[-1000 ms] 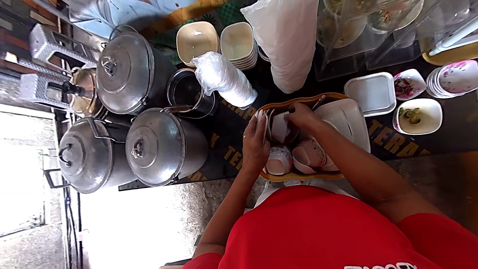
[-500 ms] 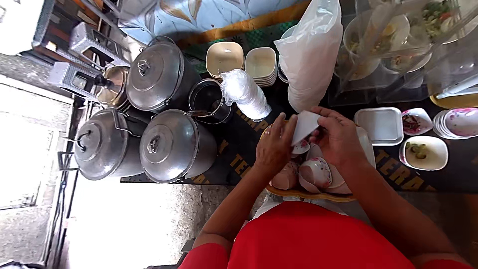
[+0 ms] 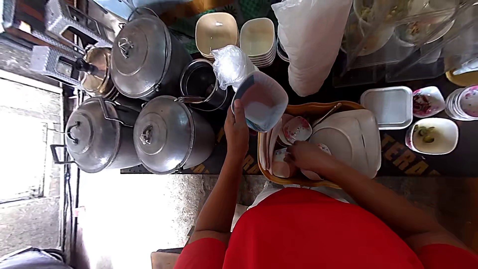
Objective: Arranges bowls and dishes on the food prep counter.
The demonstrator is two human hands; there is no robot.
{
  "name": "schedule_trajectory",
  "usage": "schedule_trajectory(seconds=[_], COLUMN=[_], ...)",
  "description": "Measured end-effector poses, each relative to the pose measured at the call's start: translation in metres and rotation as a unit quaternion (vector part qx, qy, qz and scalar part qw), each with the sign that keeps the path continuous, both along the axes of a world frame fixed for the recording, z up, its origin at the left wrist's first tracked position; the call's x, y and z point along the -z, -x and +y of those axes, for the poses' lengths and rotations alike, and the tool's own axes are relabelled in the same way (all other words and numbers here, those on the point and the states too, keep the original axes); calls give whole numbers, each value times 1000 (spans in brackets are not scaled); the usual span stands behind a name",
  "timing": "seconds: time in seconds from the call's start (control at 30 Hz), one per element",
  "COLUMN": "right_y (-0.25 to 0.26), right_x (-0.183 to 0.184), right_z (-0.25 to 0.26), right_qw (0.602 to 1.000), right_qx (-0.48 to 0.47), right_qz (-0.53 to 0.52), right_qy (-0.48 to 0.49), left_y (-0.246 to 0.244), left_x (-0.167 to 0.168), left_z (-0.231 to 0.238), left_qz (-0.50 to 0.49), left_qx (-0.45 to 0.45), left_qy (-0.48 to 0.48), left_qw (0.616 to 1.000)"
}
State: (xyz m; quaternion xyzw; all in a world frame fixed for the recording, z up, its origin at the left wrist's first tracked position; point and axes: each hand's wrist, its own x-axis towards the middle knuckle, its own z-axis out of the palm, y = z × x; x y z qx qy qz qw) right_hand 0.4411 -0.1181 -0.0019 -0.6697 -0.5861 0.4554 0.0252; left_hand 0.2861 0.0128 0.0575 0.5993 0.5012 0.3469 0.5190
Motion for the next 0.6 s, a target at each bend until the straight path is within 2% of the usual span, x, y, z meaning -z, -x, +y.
schedule_trajectory(seconds=[0.1, 0.3, 0.47, 0.6], right_y=[23, 31, 24, -10], right_x=[25, 20, 6, -19], right_z=[1, -3, -7, -30], right_qw=[999, 998, 987, 945], right_qx=[17, 63, 143, 257], right_qz=[-30, -20, 69, 198], right_qy=[13, 12, 10, -37], left_y=[4, 6, 6, 11], left_x=[9, 14, 10, 5], left_z=[-5, -13, -14, -11], left_qz=[-25, -56, -75, -56], left_qx=[9, 19, -3, -36], left_qy=[2, 29, 34, -8], left_qw=[1000, 998, 997, 998])
